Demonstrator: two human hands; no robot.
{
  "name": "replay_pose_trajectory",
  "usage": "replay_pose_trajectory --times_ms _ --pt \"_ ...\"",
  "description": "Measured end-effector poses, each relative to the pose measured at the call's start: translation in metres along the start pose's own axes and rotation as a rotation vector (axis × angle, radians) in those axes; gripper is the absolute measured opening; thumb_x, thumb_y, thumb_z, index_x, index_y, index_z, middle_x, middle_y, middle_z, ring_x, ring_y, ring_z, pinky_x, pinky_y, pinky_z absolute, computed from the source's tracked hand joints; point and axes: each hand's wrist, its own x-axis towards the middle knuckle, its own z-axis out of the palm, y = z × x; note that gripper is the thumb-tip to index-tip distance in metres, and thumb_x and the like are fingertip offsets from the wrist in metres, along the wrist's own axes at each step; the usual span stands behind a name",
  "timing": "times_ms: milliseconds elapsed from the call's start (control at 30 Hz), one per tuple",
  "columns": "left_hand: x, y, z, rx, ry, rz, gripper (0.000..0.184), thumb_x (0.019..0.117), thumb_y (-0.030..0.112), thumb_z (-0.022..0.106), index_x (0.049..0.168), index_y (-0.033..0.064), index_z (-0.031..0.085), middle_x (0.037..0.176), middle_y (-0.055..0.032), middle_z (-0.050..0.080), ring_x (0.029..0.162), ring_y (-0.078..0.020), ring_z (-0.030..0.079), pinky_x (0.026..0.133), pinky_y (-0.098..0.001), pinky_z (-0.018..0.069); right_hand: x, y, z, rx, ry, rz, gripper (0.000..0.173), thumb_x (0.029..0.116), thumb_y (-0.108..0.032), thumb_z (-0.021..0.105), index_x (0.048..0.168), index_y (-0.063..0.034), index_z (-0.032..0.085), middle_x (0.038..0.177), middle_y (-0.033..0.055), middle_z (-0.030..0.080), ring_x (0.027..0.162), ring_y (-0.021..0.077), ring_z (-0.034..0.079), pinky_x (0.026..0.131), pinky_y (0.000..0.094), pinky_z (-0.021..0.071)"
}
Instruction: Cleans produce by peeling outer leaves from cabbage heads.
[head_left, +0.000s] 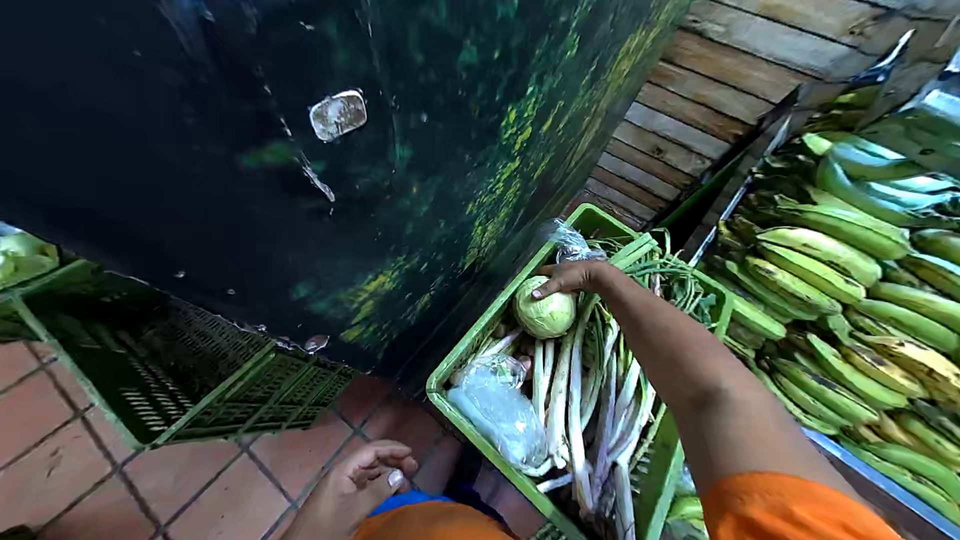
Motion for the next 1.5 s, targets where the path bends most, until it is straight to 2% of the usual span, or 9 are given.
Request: replay_pose_trajectory --times_ms 267,433,567,667,800,933,1067,1333,1500 --pt "0.098 0.067 0.122 -0.287 -0.036 -0.142 0.032 0.1000 0.012 0.054 0.128 -0.0024 0.058 0.123 -0.0166 0.068 0.106 -0.0291 0.070 0.090 -0.0465 0.0603 -0.037 0.008 0.018 -0.236 0.166 -0.273 0.090 0.0680 -0.040 0.092 0.144 -0.0136 0.053 0.130 0.0196 0.064 0.114 0.0358 0.065 0.099 0.0618 0.0520" --pt "0.189 0.039 0.203 -0.462 0.065 -0.420 0.055 0.0991 0.019 0.063 0.144 -0.0040 0.041 0.138 -0.0227 0.056 0.121 -0.0302 0.061 0.102 -0.0438 0.0527 -0.080 0.059 0.053 -0.035 0.618 -0.393 0.109 0.0533 -0.036 0.097 0.148 -0.0160 0.047 0.142 0.0135 0.056 0.125 0.0283 0.059 0.102 0.0547 0.0531" --pt "0.231 0.016 0.237 -0.482 0.009 -0.259 0.080 0.0915 0.038 0.075 0.152 0.0045 0.036 0.147 -0.0147 0.053 0.134 -0.0252 0.054 0.112 -0.0432 0.0470 -0.085 0.093 0.083 0.253 0.917 -0.434 0.117 0.0496 -0.046 0.095 0.152 -0.0232 0.043 0.143 0.0064 0.057 0.126 0.0199 0.059 0.099 0.0483 0.0564" --pt "0.222 0.018 0.235 -0.524 -0.007 -0.051 0.085 0.0860 0.028 0.080 0.153 0.0049 0.033 0.146 -0.0122 0.055 0.133 -0.0224 0.055 0.111 -0.0421 0.0490 -0.092 0.083 0.105 0.413 1.027 -0.522 0.114 0.0537 -0.051 0.093 0.152 -0.0208 0.044 0.146 0.0067 0.055 0.127 0.0191 0.058 0.100 0.0457 0.0561" --pt "0.165 0.045 0.166 -0.256 -0.125 0.245 0.085 0.0814 0.032 0.080 0.153 0.0093 0.041 0.153 -0.0097 0.049 0.137 -0.0279 0.051 0.110 -0.0483 0.0489 -0.107 0.041 0.151 0.976 1.013 -0.908 0.116 0.0611 -0.062 0.091 0.153 -0.0170 0.035 0.137 0.0084 0.060 0.118 0.0218 0.064 0.092 0.0465 0.0601" --pt "0.103 0.057 0.107 -0.360 -0.090 0.278 0.103 0.0760 0.042 0.088 0.158 0.0138 0.031 0.151 -0.0080 0.050 0.133 -0.0272 0.054 0.105 -0.0478 0.0530 -0.097 -0.026 0.233 1.356 0.628 -1.104 0.074 0.0703 -0.071 0.080 0.126 -0.0242 0.067 0.110 0.0009 0.076 0.100 0.0170 0.073 0.084 0.0440 0.0628" --pt "0.028 0.038 0.054 -0.701 0.090 0.464 0.093 0.0785 0.039 0.088 0.151 0.0165 0.034 0.131 -0.0044 0.066 0.119 -0.0204 0.066 0.100 -0.0438 0.0570 -0.085 -0.106 0.306 1.006 0.480 -1.041 0.112 0.0725 -0.063 0.085 0.153 -0.0127 0.025 0.140 0.0077 0.056 0.123 0.0196 0.062 0.101 0.0403 0.0570" --pt "-0.105 0.031 -0.129 -0.761 0.553 0.786 0.099 0.0765 0.038 0.089 0.154 0.0162 0.031 0.134 -0.0144 0.063 0.119 -0.0292 0.065 0.098 -0.0508 0.0570 -0.036 -0.283 0.430 0.513 0.352 -1.044 0.099 0.0766 -0.056 0.086 0.145 0.0023 0.045 0.138 0.0188 0.057 0.122 0.0259 0.062 0.101 0.0408 0.0583" --pt "-0.199 0.044 -0.240 -0.357 1.091 0.872 0.122 0.0631 0.041 0.097 0.155 0.0072 0.024 0.138 -0.0185 0.057 0.119 -0.0303 0.064 0.097 -0.0492 0.0590 -0.001 -0.403 0.537 0.433 0.359 -1.261 0.065 0.0731 -0.038 0.093 0.121 -0.0148 0.056 0.123 0.0046 0.059 0.110 0.0159 0.064 0.091 0.0339 0.0609"
